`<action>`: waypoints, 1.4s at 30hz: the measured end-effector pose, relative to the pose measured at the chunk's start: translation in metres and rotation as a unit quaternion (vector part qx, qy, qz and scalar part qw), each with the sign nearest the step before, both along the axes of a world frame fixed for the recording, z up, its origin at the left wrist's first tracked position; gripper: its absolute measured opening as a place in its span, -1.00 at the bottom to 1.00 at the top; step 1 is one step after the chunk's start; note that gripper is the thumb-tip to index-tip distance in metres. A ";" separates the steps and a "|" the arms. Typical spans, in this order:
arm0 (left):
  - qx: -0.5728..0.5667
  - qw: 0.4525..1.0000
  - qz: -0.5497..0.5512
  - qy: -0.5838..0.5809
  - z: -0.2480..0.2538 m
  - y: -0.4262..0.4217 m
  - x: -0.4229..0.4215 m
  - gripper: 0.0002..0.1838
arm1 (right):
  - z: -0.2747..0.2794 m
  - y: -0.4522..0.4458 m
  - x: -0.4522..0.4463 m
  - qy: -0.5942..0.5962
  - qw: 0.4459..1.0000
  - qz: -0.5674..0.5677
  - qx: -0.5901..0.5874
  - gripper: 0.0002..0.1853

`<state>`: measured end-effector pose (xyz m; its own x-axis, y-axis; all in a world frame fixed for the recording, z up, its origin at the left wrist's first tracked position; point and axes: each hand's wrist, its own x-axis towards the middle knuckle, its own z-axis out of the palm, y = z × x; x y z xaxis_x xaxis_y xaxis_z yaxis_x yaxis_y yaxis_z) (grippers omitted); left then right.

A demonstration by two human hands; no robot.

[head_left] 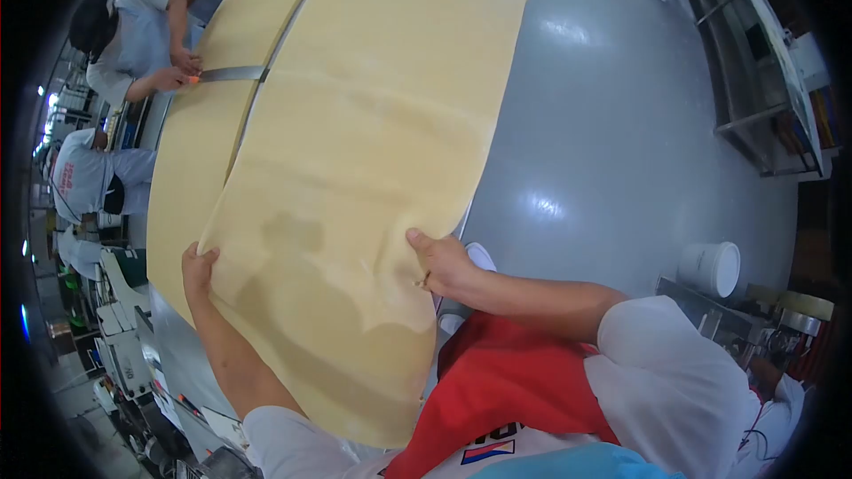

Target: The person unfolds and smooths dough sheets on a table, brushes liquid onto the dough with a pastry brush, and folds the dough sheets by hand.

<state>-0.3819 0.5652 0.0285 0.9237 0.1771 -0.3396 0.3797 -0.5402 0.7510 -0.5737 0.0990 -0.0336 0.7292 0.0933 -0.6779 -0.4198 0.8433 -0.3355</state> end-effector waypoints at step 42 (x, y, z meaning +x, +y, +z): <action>0.505 0.799 0.299 0.126 -0.015 -0.119 -0.391 -0.28 | -0.007 0.062 0.243 -0.407 0.112 0.411 -0.808 -0.23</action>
